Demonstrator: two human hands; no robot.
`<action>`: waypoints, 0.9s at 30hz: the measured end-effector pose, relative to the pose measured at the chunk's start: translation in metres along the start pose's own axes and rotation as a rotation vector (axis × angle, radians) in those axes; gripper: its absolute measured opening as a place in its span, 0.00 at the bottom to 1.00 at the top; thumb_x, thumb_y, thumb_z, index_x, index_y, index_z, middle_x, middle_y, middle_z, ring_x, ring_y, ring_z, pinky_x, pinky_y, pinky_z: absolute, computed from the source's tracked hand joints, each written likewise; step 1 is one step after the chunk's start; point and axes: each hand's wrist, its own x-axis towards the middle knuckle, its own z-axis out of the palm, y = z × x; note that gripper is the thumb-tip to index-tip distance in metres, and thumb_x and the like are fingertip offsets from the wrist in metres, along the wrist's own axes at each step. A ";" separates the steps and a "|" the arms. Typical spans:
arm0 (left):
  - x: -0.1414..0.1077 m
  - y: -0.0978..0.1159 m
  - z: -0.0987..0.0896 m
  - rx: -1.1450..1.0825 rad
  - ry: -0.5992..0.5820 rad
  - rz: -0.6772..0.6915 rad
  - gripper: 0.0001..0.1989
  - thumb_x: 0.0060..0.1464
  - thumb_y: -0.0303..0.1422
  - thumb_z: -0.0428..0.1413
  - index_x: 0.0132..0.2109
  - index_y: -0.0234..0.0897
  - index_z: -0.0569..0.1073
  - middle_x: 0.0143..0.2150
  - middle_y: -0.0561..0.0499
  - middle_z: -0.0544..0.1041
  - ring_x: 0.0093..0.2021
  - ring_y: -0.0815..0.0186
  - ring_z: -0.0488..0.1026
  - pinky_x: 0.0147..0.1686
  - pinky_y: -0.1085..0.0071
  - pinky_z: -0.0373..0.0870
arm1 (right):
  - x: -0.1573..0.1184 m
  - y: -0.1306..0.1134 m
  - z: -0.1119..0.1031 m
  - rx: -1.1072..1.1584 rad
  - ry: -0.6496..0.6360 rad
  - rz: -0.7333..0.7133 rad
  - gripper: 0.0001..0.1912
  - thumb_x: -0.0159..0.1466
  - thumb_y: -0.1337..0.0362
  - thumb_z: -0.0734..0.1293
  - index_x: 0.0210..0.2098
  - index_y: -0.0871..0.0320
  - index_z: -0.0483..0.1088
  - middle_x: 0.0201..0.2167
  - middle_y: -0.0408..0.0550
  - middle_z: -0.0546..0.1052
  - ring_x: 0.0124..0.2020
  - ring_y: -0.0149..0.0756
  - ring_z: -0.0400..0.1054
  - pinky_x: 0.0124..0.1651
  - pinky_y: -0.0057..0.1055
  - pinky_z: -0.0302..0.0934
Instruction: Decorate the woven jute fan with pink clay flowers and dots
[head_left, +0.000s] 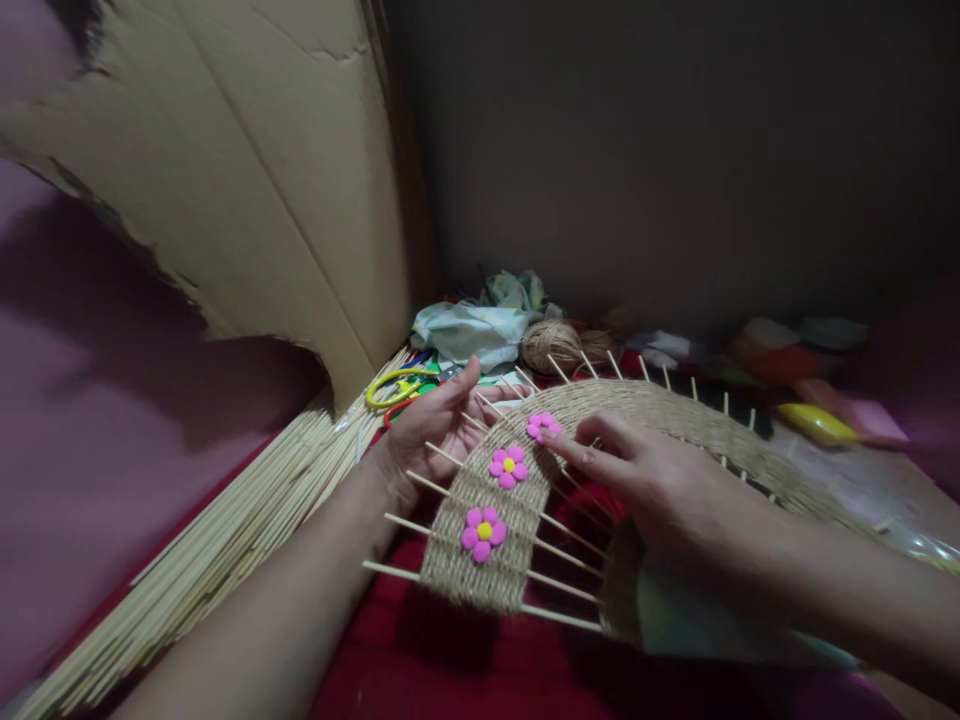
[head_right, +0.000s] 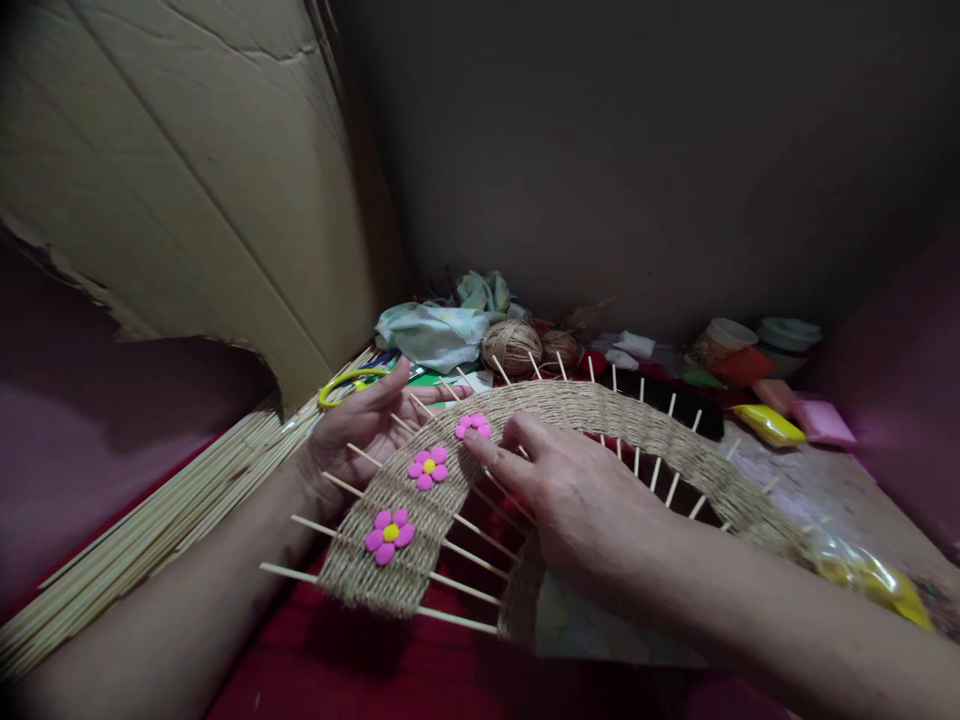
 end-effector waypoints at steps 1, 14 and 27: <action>0.000 0.000 0.001 0.004 -0.010 -0.002 0.27 0.64 0.43 0.38 0.56 0.25 0.66 0.41 0.34 0.78 0.45 0.52 0.76 0.48 0.54 0.70 | 0.000 0.000 -0.001 0.007 0.007 0.006 0.35 0.54 0.77 0.61 0.60 0.51 0.59 0.43 0.52 0.70 0.36 0.39 0.66 0.36 0.34 0.60; 0.001 -0.002 0.001 0.021 0.068 0.002 0.27 0.64 0.42 0.40 0.58 0.23 0.62 0.44 0.31 0.77 0.46 0.51 0.76 0.47 0.53 0.70 | 0.004 -0.003 -0.001 -0.056 -0.045 0.014 0.23 0.59 0.76 0.59 0.53 0.58 0.65 0.40 0.52 0.70 0.36 0.39 0.63 0.37 0.34 0.60; -0.001 -0.002 0.006 0.057 0.023 -0.028 0.29 0.64 0.44 0.36 0.56 0.24 0.65 0.39 0.33 0.78 0.41 0.53 0.77 0.43 0.55 0.72 | -0.002 -0.006 -0.004 -0.058 0.035 0.082 0.33 0.54 0.78 0.60 0.58 0.53 0.62 0.41 0.52 0.70 0.35 0.38 0.66 0.33 0.33 0.60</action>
